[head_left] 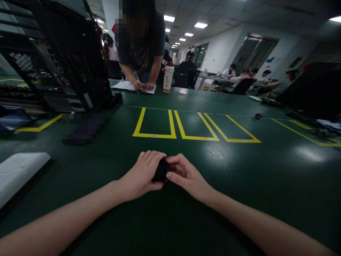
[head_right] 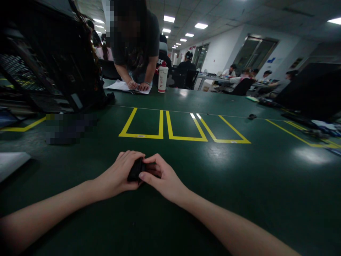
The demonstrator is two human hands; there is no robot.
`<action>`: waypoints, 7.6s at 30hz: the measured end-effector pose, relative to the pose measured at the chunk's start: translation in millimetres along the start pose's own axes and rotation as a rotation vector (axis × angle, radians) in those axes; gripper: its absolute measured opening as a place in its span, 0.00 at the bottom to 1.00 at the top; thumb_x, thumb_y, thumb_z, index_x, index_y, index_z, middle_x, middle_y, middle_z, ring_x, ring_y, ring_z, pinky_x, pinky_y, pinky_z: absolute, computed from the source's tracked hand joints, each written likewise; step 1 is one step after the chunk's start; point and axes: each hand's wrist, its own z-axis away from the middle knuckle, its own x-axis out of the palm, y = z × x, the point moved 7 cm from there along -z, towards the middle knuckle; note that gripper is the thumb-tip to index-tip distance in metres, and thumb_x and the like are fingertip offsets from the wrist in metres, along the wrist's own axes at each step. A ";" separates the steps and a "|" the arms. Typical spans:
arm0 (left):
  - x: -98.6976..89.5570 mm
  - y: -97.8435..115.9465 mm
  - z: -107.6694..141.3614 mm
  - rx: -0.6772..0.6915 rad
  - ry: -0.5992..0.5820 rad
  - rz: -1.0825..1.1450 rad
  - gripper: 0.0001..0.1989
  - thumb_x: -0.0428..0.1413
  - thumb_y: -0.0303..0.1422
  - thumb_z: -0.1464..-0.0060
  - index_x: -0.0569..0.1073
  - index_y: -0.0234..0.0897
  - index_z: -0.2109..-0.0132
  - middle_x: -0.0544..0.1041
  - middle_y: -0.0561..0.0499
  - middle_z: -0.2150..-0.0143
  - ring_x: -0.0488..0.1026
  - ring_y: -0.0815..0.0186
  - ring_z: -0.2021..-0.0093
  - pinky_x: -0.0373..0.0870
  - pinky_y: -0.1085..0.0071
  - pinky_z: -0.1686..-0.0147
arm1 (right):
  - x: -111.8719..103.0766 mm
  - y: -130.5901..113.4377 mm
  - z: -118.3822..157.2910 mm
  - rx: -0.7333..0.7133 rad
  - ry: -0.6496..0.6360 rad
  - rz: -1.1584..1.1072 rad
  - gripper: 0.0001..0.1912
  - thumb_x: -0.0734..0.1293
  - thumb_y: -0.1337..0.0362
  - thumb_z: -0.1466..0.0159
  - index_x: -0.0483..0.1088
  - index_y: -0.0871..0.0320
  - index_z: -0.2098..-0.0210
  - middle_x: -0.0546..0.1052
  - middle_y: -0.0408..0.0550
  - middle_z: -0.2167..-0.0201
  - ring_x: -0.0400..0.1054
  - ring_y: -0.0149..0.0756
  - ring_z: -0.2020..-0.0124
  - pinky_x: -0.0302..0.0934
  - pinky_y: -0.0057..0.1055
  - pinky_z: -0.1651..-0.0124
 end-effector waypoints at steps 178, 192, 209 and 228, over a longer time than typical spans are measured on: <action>5.0 -6.0 -1.1 -0.016 0.040 0.005 0.30 0.59 0.27 0.56 0.56 0.40 0.47 0.67 0.46 0.51 0.65 0.54 0.53 0.62 0.57 0.56 | -1.6 -6.8 0.0 -0.040 0.028 0.225 0.16 0.65 0.67 0.39 0.60 0.54 0.52 0.68 0.47 0.54 0.64 0.36 0.50 0.59 0.40 0.45; 3.5 -3.0 -1.4 -0.012 0.031 0.004 0.30 0.60 0.26 0.55 0.55 0.38 0.47 0.66 0.46 0.51 0.65 0.55 0.54 0.61 0.59 0.57 | -1.7 -8.0 0.6 -0.053 0.047 0.205 0.17 0.65 0.69 0.40 0.59 0.53 0.52 0.68 0.46 0.54 0.64 0.36 0.50 0.60 0.40 0.46; 3.6 -4.0 -0.9 -0.016 0.039 0.005 0.30 0.60 0.27 0.55 0.56 0.38 0.46 0.67 0.46 0.52 0.65 0.55 0.54 0.61 0.59 0.56 | -1.7 -8.0 0.8 -0.053 0.035 0.211 0.19 0.66 0.70 0.41 0.59 0.53 0.52 0.68 0.45 0.54 0.64 0.35 0.50 0.60 0.40 0.45; 4.2 -4.4 -0.5 -0.019 0.036 0.003 0.31 0.59 0.27 0.56 0.55 0.38 0.46 0.67 0.46 0.51 0.64 0.55 0.53 0.61 0.59 0.55 | -0.9 -7.6 0.7 -0.044 0.032 0.232 0.18 0.65 0.70 0.40 0.59 0.53 0.52 0.68 0.46 0.54 0.64 0.36 0.49 0.60 0.40 0.45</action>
